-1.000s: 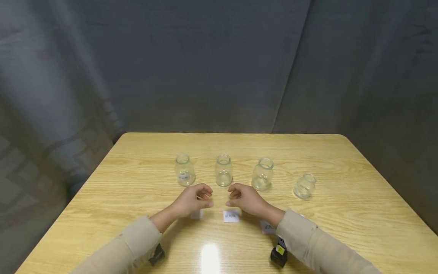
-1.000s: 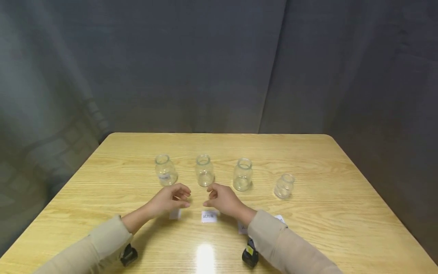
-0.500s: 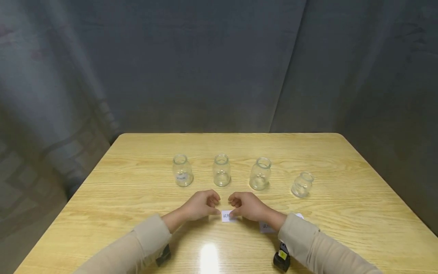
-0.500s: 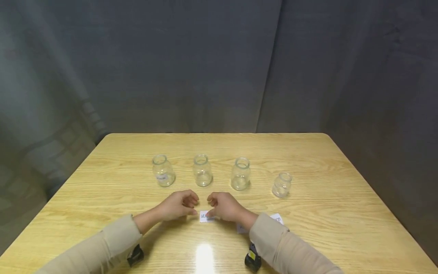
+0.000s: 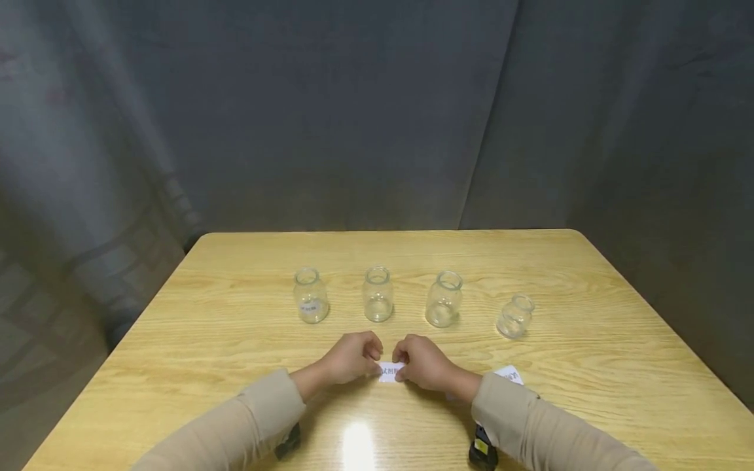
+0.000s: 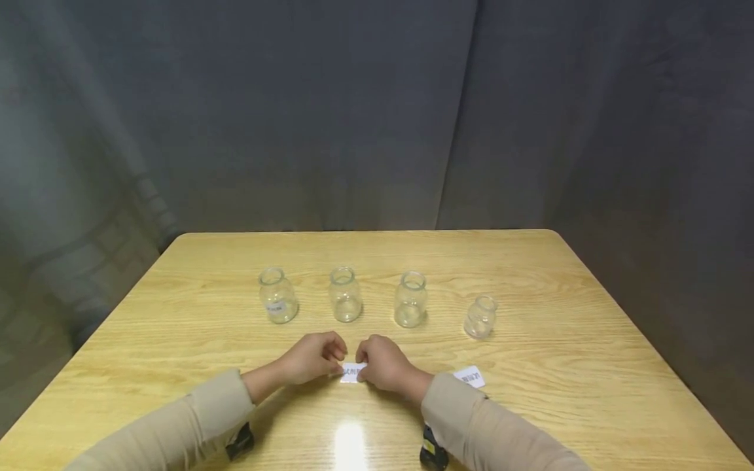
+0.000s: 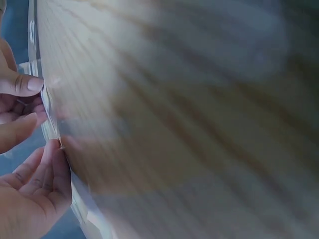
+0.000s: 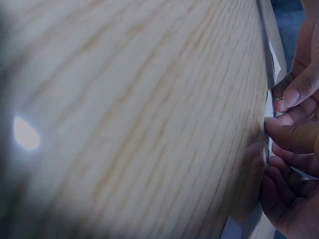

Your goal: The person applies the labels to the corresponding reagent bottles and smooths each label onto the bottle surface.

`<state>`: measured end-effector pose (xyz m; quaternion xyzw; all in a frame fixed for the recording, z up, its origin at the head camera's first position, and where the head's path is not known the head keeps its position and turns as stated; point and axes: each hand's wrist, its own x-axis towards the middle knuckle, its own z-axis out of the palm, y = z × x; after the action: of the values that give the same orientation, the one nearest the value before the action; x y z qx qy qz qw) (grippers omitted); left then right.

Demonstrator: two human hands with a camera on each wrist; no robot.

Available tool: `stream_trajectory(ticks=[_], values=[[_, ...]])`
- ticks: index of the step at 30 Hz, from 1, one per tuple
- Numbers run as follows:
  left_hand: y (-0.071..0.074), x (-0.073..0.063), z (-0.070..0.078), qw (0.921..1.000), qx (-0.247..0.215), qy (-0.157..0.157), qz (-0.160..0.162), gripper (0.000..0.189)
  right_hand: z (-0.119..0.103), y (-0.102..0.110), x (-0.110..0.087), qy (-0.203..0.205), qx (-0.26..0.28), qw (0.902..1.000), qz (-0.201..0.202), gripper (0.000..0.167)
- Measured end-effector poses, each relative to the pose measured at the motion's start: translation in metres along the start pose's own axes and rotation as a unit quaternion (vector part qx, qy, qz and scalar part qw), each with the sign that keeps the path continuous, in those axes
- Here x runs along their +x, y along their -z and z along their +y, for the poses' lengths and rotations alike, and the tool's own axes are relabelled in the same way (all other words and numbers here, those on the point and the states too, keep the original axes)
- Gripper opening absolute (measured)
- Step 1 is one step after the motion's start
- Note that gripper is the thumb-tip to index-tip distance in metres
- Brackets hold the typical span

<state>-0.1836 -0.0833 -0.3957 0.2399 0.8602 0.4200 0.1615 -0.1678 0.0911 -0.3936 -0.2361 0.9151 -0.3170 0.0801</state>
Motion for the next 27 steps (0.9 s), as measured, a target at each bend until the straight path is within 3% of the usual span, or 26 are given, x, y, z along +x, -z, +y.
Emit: stream_trajectory(ticks=[15,22,27], values=[[-0.0059,0.0039,0.0058,0.9995,0.020,0.023,-0.011,0.022,0.0000,-0.0048,0.0026,-0.015,0.001,0.9999,-0.002,0.022],[-0.0057,0.0067,0.0076,0.9981,0.055,0.006,-0.025,0.010,-0.0003,-0.0013,0.0004,-0.023,0.015,0.9994,-0.020,0.025],[-0.0030,0.0098,0.0070,0.9991,0.020,0.007,-0.037,0.006,0.0011,0.0025,0.0012,-0.022,0.071,0.9971,-0.012,0.023]])
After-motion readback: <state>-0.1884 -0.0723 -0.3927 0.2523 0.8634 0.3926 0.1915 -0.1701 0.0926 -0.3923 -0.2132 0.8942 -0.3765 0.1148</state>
